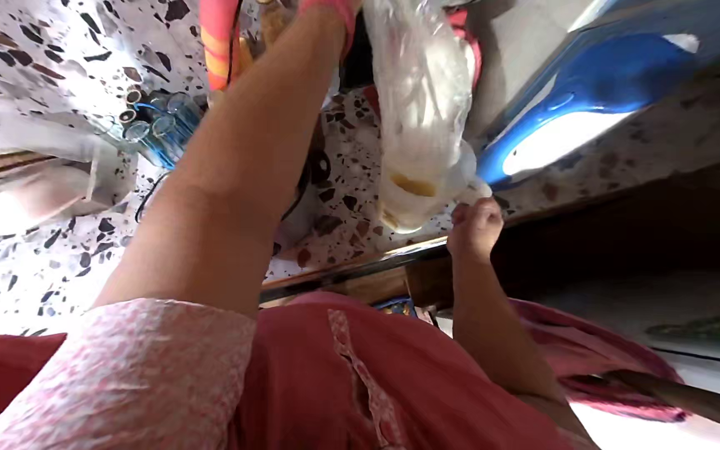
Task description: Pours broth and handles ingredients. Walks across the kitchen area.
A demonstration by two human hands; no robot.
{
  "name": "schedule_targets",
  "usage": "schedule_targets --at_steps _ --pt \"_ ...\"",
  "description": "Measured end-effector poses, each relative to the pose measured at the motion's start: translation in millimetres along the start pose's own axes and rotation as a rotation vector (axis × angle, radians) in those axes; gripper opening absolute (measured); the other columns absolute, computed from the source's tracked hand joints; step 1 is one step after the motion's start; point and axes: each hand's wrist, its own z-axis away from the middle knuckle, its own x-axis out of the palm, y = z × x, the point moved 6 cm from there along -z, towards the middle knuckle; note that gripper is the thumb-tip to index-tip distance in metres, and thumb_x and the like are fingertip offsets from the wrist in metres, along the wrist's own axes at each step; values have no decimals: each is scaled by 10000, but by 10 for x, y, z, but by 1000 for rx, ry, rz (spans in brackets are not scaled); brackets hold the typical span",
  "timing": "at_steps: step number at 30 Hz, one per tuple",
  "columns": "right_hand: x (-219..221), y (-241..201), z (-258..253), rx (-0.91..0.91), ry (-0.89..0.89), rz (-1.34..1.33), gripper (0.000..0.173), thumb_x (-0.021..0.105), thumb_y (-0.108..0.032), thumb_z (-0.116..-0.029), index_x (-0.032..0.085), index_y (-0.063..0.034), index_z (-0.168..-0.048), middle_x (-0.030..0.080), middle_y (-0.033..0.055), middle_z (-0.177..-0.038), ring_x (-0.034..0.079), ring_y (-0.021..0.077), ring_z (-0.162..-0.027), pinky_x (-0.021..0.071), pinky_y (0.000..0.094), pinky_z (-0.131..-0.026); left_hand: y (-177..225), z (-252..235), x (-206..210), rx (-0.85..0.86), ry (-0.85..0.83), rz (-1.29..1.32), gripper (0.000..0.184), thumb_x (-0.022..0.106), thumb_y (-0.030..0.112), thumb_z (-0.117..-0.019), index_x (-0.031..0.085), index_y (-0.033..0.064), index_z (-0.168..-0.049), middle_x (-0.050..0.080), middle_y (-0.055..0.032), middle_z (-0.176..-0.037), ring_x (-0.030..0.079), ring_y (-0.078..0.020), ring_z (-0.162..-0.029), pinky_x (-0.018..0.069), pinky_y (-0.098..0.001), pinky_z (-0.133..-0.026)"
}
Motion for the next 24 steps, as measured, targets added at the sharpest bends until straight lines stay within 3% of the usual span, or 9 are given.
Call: schedule_targets --at_steps 2,4,7,11,15,18,20,24 --pt "-171 -83 -7 -31 80 3 277 424 -349 -1069 537 -119 -963 510 -132 -644 512 -2 -553 489 215 -586 -191 190 -119 -109 182 128 262 593 106 -988 700 -29 -1185 683 -232 -1211 616 -361 -1220 446 -526 -1071" --pt "-357 -175 41 -42 155 23 335 374 -357 -1091 546 -96 -969 514 -125 -633 518 -6 -542 501 210 -575 -516 205 -30 -210 294 272 313 510 166 -1042 695 11 -1241 673 -199 -1278 609 -299 -1267 443 -459 -1105" --pt "-626 -328 184 -42 262 86 412 287 -337 -1108 533 -12 -1055 549 -82 -706 563 10 -604 542 226 -637 -852 247 146 -303 311 350 368 472 232 -1070 658 37 -1321 595 -212 -1397 565 -314 -1320 434 -451 -1116" --pt "-954 -553 383 -50 378 38 461 208 -392 -1124 485 -24 -1106 541 -85 -706 551 13 -584 532 218 -609 -960 363 242 -332 330 339 345 502 218 -1060 658 67 -1328 551 -204 -1436 554 -311 -1320 441 -419 -1109" --pt "-1186 -797 494 -122 428 8 420 207 -389 -1118 470 -68 -1051 525 -97 -663 520 4 -533 492 182 -548 -957 381 381 -273 233 265 328 515 218 -1043 691 57 -1269 577 -194 -1416 566 -316 -1313 440 -462 -1112" --pt "-1179 -970 531 -178 420 21 384 256 -377 -1112 467 -61 -1061 539 -87 -709 531 -1 -556 502 170 -571 -875 380 541 -227 32 203 421 523 350 -1048 687 28 -1265 513 -226 -1490 497 -391 -1380 411 -580 -1118" --pt "-1124 -1074 515 -207 407 22 385 258 -378 -1110 476 -73 -1022 528 -92 -682 513 0 -538 479 170 -550 -802 422 461 -185 -2 137 495 463 409 -1075 681 9 -1268 504 -242 -1489 482 -399 -1391 399 -572 -1129" --pt "-966 -1247 459 -204 330 10 396 241 -390 -1113 474 -81 -1028 537 -78 -676 533 26 -541 508 198 -560 -723 554 -2 35 70 31 375 502 123 -1008 653 61 -1346 505 -236 -1489 518 -356 -1369 413 -501 -1145"
